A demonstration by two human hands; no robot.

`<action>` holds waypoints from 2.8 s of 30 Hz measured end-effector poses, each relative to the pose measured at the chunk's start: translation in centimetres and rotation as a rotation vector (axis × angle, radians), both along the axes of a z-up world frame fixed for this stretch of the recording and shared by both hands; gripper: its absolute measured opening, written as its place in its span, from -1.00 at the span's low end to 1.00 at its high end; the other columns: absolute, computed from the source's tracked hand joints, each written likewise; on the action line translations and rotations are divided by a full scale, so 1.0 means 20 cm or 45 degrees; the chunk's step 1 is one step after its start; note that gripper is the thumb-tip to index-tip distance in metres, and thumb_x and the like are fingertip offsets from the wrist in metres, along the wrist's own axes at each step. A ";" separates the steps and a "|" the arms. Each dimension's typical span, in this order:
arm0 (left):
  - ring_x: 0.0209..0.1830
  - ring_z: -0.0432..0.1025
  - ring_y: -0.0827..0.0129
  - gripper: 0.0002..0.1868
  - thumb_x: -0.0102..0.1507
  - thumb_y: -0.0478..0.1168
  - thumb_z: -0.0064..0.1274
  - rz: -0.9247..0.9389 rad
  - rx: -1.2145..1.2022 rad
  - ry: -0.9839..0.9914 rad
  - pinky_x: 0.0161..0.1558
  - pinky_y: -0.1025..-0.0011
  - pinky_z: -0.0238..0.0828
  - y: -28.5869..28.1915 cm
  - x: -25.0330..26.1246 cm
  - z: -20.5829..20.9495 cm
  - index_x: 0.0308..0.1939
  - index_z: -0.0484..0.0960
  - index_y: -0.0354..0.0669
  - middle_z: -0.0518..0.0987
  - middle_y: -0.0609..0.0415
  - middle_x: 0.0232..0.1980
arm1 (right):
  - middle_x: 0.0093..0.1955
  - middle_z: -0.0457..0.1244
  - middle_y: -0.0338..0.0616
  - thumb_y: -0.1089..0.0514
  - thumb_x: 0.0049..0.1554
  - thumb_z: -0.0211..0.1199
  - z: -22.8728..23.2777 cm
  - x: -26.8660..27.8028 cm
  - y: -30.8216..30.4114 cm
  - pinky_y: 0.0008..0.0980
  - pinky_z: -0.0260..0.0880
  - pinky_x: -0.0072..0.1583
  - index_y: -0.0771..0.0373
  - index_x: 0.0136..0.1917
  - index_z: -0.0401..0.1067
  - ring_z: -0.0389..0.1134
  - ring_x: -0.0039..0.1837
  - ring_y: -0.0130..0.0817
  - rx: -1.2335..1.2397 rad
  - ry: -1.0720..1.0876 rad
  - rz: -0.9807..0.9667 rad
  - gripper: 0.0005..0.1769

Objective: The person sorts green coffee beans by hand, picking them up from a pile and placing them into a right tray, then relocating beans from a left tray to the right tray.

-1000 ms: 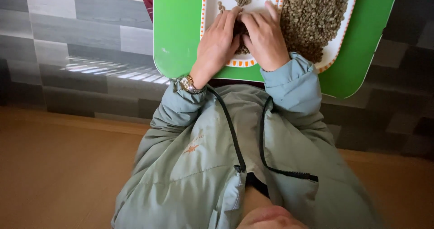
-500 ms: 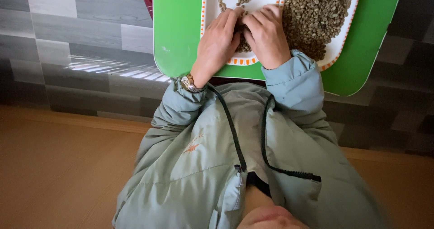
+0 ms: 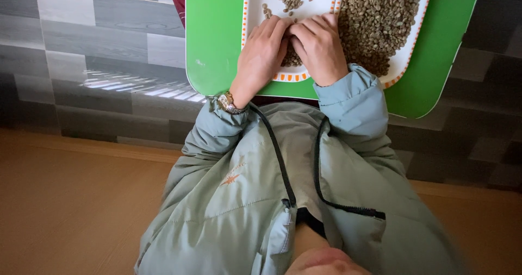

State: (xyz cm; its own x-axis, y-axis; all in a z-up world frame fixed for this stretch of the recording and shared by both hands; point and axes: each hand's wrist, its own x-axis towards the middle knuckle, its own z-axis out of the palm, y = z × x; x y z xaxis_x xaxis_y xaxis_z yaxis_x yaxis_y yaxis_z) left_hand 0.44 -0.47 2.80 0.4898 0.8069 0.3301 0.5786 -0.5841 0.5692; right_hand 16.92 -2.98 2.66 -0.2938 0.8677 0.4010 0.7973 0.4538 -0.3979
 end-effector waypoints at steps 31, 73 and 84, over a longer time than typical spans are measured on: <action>-0.12 0.41 0.31 -0.77 0.31 -0.34 0.12 -0.027 0.027 -0.030 0.06 0.39 0.25 -0.01 -0.01 0.01 0.04 0.52 -0.19 0.49 0.14 -0.19 | 0.12 0.37 0.05 0.55 0.10 0.52 0.27 0.48 -0.30 -0.10 0.36 0.17 0.42 0.07 0.53 0.32 0.11 -0.07 0.273 -0.037 -0.404 -0.70; -0.09 0.32 0.25 -0.66 0.29 -0.26 0.20 -0.020 0.146 0.086 0.00 0.36 0.21 -0.01 -0.01 -0.01 0.11 0.49 -0.21 0.45 0.07 -0.06 | -0.16 0.31 -0.07 0.51 0.18 0.47 0.06 0.47 -0.33 -0.23 0.31 0.00 0.40 -0.07 0.47 0.24 -0.14 -0.22 0.086 0.071 -0.433 -0.81; 0.04 0.34 0.18 -0.63 0.30 -0.19 0.22 -0.216 0.163 0.351 0.11 0.21 0.38 0.25 0.04 -0.12 0.14 0.49 -0.14 0.37 -0.03 0.09 | -0.13 0.33 -0.03 0.50 0.17 0.43 -0.01 0.46 -0.38 -0.23 0.33 -0.02 0.43 -0.01 0.50 0.27 -0.15 -0.21 0.107 0.178 -0.473 -0.85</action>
